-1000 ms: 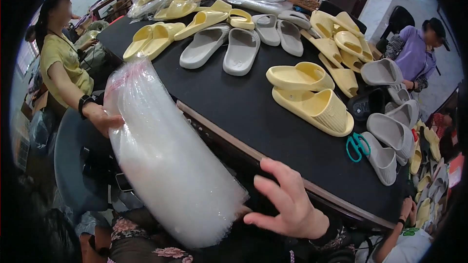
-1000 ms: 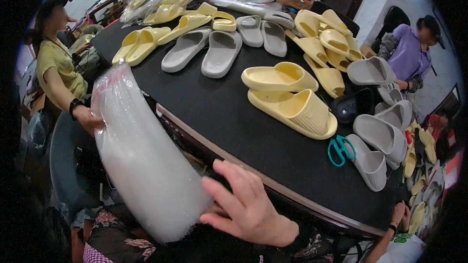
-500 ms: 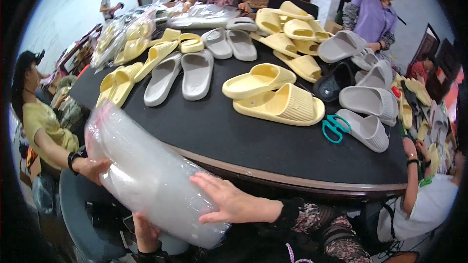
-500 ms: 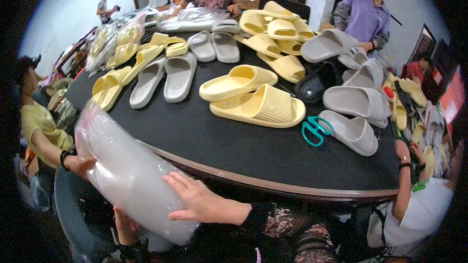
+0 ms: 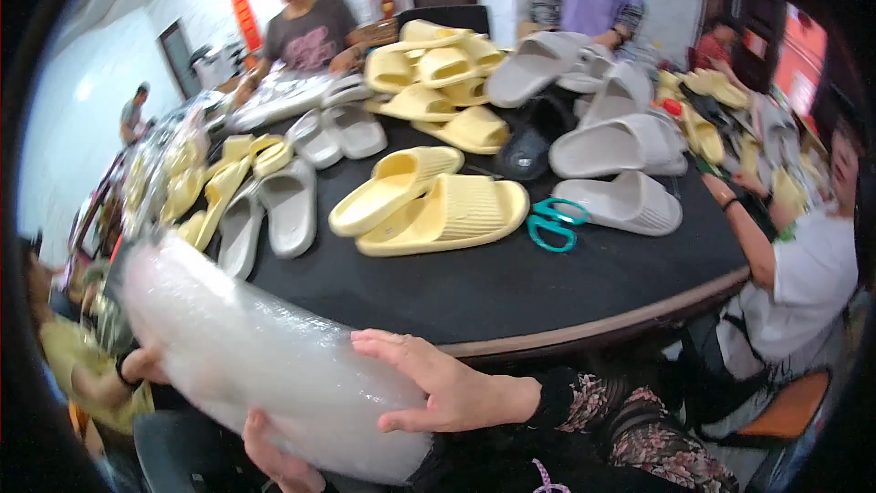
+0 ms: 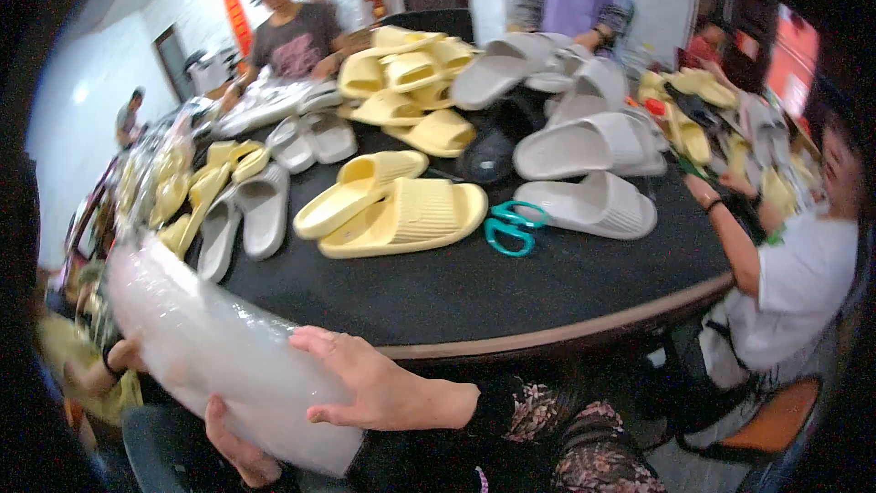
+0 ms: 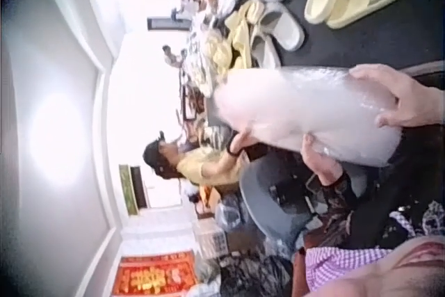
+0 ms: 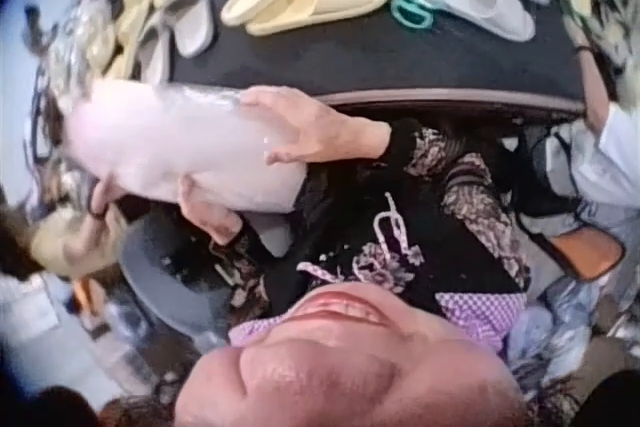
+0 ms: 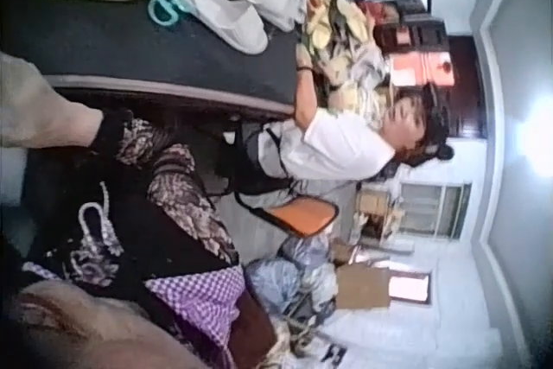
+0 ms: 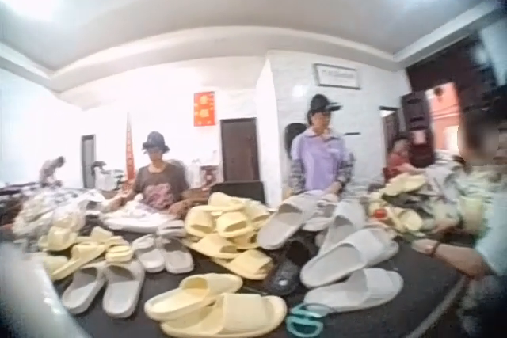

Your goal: The recorder uses scissors to trim excess material or threads from mass-produced sandals/slides at a group work table.

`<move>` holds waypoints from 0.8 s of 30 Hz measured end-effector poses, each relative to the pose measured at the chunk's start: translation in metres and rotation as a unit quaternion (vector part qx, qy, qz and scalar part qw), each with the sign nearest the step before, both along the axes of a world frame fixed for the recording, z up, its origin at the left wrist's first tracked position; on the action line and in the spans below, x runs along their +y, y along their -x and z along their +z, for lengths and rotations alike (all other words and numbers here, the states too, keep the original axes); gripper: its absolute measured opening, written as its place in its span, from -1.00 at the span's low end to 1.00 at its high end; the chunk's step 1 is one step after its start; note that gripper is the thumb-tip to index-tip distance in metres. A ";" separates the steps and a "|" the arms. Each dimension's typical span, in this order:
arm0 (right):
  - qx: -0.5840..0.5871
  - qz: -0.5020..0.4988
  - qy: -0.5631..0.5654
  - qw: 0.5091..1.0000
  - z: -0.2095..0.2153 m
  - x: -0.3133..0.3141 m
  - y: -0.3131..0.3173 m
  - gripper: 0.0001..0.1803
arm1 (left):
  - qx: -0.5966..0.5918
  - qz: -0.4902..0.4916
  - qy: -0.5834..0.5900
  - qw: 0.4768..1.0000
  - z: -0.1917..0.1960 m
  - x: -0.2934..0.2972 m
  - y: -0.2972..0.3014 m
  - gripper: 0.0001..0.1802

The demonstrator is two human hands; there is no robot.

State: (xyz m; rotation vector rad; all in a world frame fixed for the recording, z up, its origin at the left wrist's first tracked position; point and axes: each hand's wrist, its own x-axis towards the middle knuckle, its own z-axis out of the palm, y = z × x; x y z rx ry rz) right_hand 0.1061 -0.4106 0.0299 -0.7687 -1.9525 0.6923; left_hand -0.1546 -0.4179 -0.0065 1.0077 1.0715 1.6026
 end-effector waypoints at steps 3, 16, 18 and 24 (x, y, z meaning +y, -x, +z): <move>0.185 -0.047 0.017 0.981 -0.004 -0.007 -0.029 -0.16 | -0.070 -0.030 -0.002 0.997 0.013 0.026 -0.017 -0.37; 0.450 0.096 0.257 0.850 -0.046 -0.054 -0.122 0.37 | 0.003 -0.183 -0.202 0.962 0.048 0.091 -0.175 -0.53; 0.507 0.040 0.202 0.837 -0.038 -0.072 -0.139 0.36 | -0.206 -0.410 -0.037 0.888 0.058 0.099 -0.198 -0.59; 0.587 -0.077 0.076 0.802 -0.046 -0.107 -0.182 0.04 | -0.155 -0.447 -0.017 0.881 0.079 0.082 -0.313 -0.61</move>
